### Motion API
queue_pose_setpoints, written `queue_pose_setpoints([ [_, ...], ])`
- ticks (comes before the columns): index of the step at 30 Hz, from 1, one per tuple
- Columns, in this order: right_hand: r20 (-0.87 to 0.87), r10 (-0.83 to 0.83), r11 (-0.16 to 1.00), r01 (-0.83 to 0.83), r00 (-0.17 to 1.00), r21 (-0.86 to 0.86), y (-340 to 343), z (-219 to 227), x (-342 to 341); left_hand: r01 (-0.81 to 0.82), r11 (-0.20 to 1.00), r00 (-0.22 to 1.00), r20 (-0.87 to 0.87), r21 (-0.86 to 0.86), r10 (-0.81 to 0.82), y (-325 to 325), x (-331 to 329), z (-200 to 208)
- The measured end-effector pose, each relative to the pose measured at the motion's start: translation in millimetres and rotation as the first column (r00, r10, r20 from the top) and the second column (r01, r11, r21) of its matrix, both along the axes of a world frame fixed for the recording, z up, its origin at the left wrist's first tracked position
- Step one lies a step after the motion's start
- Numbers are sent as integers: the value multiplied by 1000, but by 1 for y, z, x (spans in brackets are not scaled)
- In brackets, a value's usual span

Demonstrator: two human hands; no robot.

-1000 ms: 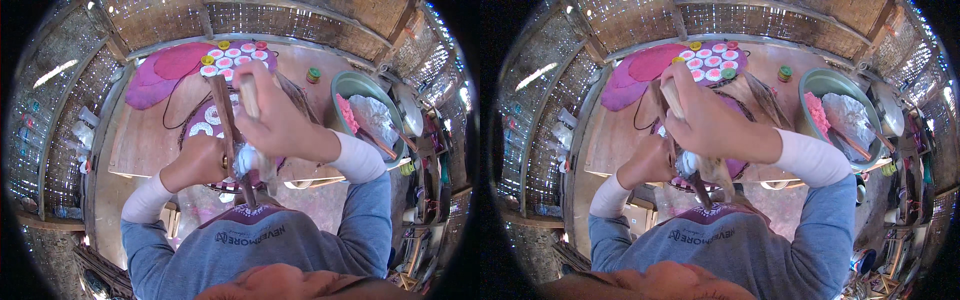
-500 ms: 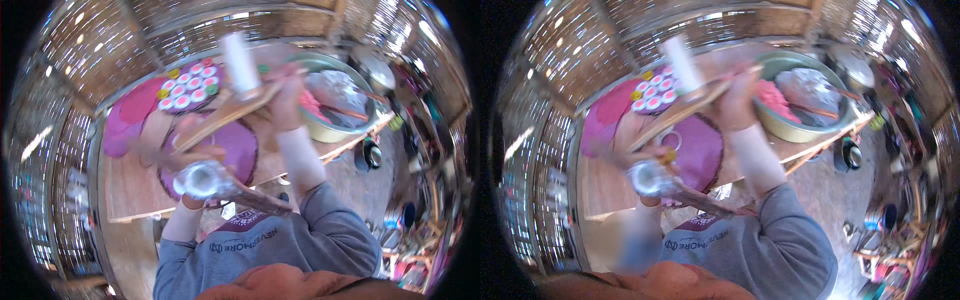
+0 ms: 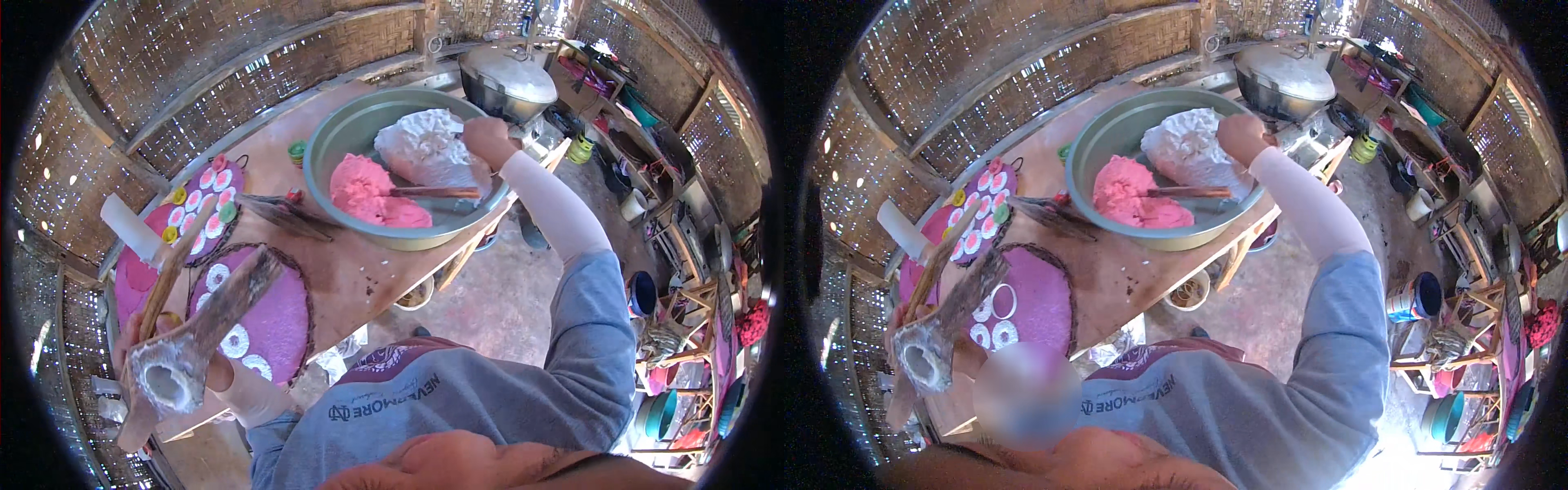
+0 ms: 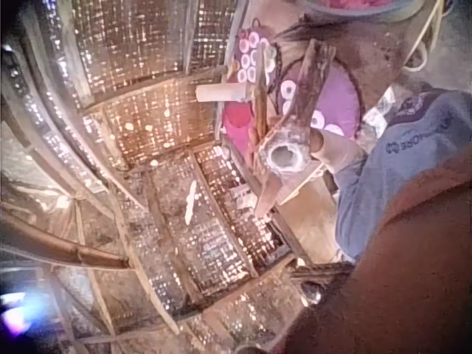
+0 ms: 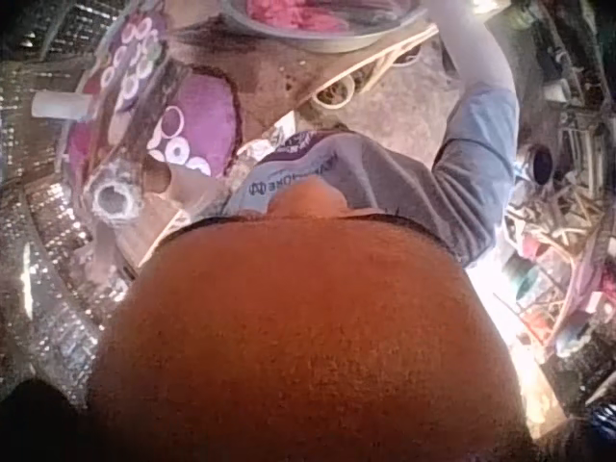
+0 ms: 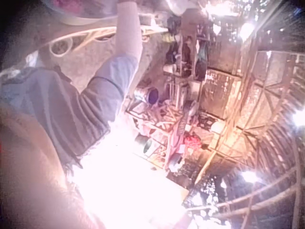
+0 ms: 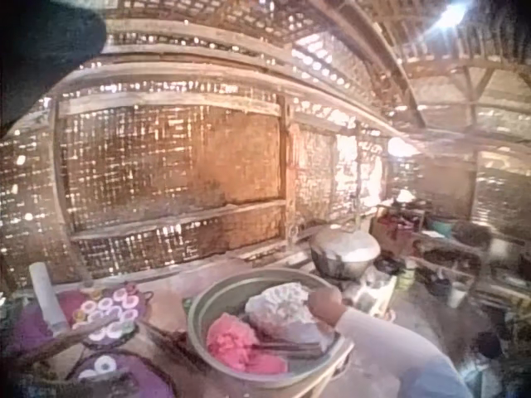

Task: The person uses a wooden mold to press white and pink dough into circular patterns on a purple tray. They repeatedly scoop dough from a basin, fill the mold, and press it onto the tray to create a decorative arrangement of flower-like shapes.

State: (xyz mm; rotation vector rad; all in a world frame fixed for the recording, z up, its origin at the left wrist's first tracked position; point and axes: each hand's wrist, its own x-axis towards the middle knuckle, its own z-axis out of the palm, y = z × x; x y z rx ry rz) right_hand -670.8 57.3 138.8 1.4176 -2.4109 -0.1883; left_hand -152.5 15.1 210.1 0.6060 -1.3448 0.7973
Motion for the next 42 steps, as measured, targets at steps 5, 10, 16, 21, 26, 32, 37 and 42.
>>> queue_pose_setpoints([
  [5, -112, 162, 973, -141, 980, 181, 17, 22, -18, 6, 996, 1000, 6, 84, -7, -2, -43, -9],
  [10, -249, 339, 909, -247, 907, 337, 52, 116, -9, -211, 955, 975, 113, 211, 190, 13, -49, -19],
  [16, -72, 630, 719, -545, 774, 432, 47, 64, -54, -301, 926, 943, 212, 228, 255, 5, -60, -27],
  [21, 39, 559, 664, -476, 828, 577, 30, 44, -60, -129, 946, 988, 115, 296, 99, 1, -76, -32],
  [26, 127, 583, 581, -520, 803, 626, 28, 28, -58, -117, 936, 992, 87, 331, 94, -1, -72, -36],
  [32, 231, 464, 523, -475, 855, 708, 34, 56, -28, -44, 928, 999, 37, 371, 32, -4, -69, -32],
  [37, 347, 339, 606, -485, 875, 630, 55, 133, -16, -138, 655, 976, 213, 743, -36, -56, 59, -91],
  [42, 573, 496, 755, -650, 652, 87, 72, 195, 37, 352, 600, 905, -98, 718, -413, -43, -45, -74],
])
